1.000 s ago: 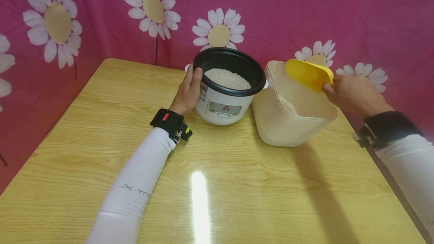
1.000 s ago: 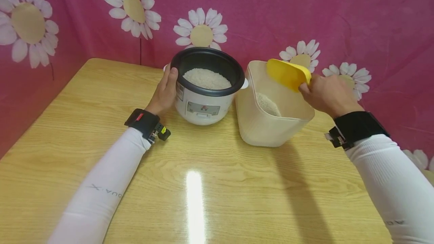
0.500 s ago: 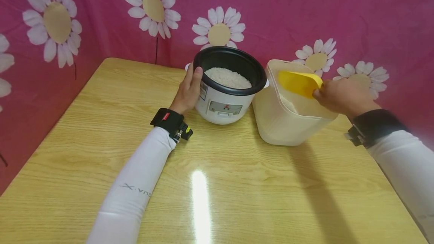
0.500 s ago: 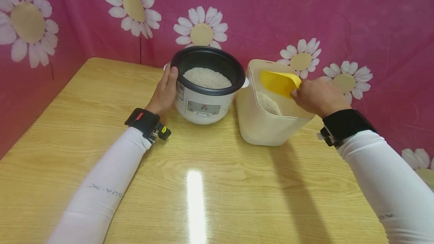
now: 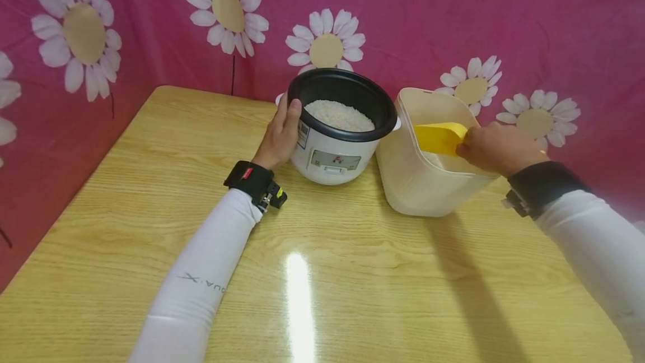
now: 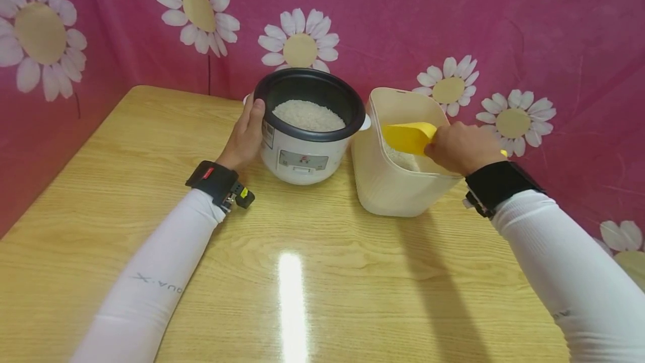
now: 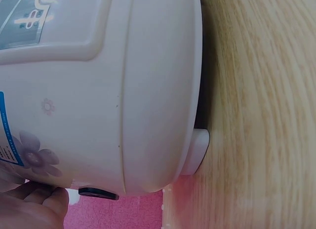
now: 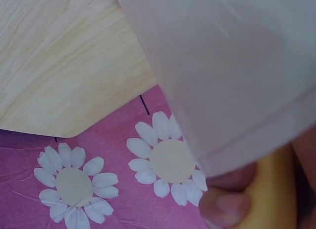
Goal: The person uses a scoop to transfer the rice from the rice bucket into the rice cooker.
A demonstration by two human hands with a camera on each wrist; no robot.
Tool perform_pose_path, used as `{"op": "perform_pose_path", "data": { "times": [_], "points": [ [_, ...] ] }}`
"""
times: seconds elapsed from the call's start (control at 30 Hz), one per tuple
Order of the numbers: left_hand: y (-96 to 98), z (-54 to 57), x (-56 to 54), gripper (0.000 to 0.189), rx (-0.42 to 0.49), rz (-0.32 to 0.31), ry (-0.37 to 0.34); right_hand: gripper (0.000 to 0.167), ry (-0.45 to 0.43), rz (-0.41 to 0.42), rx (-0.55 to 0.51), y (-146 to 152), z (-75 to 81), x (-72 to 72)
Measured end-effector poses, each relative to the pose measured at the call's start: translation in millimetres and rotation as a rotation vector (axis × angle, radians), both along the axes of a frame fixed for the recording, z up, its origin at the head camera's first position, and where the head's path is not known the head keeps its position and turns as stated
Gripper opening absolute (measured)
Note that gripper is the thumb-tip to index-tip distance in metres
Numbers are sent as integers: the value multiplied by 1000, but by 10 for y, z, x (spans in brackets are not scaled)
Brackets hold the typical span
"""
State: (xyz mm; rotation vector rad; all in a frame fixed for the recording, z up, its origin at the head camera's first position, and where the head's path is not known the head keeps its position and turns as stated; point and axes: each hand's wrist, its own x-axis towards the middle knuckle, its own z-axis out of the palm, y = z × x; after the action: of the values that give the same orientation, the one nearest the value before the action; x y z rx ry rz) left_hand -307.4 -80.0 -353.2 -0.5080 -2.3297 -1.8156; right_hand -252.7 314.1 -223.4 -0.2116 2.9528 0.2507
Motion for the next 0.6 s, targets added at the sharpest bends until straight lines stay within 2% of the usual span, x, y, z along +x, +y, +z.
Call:
{"op": "perform_pose_path", "data": {
  "times": [0.17,0.4,0.6],
  "points": [
    [-5,7,6,64,-1,-3,5,24,1,24,23,-35,-41,-5],
    [-4,18,18,64,0,-2,4,20,44,133,101,-64,-98,-4],
    [-8,13,15,65,-1,-1,-1,18,67,189,119,-74,-124,-20]
  ]
}}
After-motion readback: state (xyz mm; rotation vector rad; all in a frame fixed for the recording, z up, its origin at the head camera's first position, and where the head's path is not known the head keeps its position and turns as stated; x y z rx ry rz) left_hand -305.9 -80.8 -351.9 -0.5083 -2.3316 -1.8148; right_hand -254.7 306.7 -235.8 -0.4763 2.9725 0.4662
